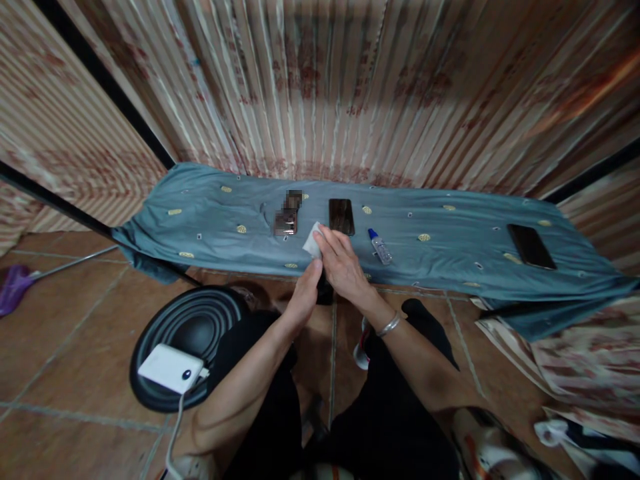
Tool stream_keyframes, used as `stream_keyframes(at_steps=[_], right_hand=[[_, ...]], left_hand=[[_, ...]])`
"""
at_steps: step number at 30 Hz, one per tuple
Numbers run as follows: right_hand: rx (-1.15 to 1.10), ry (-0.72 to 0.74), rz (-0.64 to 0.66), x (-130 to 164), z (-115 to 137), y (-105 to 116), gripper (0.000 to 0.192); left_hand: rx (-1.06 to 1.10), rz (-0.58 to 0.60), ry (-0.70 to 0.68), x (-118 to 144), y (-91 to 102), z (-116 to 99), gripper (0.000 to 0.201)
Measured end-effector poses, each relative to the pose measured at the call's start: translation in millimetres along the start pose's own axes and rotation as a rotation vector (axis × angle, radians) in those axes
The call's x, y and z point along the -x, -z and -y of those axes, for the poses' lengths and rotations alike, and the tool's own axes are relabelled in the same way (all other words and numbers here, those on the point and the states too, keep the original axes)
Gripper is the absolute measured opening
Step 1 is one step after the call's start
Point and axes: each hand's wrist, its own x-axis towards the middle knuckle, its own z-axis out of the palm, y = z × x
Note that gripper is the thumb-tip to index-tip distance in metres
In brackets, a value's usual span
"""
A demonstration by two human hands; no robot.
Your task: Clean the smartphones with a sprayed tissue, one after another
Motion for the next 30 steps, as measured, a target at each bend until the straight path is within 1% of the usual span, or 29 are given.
stream_keyframes(at_steps=[1, 5, 7, 10, 12, 15, 17, 20, 22, 26, 30], right_hand=[[0.003, -0.011, -0.004, 0, -2, 0, 0.049], [0.008, -0.074, 0.015, 1, -8, 0, 0.049], [0.012, -0.088, 0.032, 0, -10, 0, 0.048], [0.014, -0.094, 0.039, -1, -12, 1, 0.046], [0.006, -0.095, 0.038, -2, -13, 1, 0.046], [-0.018, -0.101, 0.045, -4, -14, 3, 0.049], [-0.037, -0.105, 0.049, -5, -14, 3, 0.05], [-0.061, -0.114, 0.038, -4, -17, 0, 0.052], [-0.064, -0.131, 0.021, -2, -21, -3, 0.053], [-0.044, -0.18, 0.004, 3, -28, -10, 0.053], [-0.055, -0.213, 0.019, 6, -29, -12, 0.054]], left_hand=[[-0.018, 0.001, -0.019, 1, -1.1, -1, 0.028], [-0.019, -0.005, 0.003, 6, -6.0, -5, 0.025], [-0.07, -0.007, 0.029, 8, -7.0, -6, 0.028], [-0.111, 0.03, 0.093, 9, -6.3, -5, 0.036], [-0.08, 0.042, 0.099, 9, -5.5, -3, 0.039], [-0.005, 0.015, 0.087, 9, -4.8, -2, 0.039], [0.022, 0.002, 0.114, 8, -4.5, -2, 0.041], [0.008, 0.007, 0.156, 8, -3.3, -1, 0.043], [-0.017, 0.011, 0.145, 9, -2.0, -1, 0.042], [-0.094, 0.039, 0.068, 10, 0.0, -2, 0.041], [-0.087, 0.042, 0.047, 10, -1.2, -4, 0.045]])
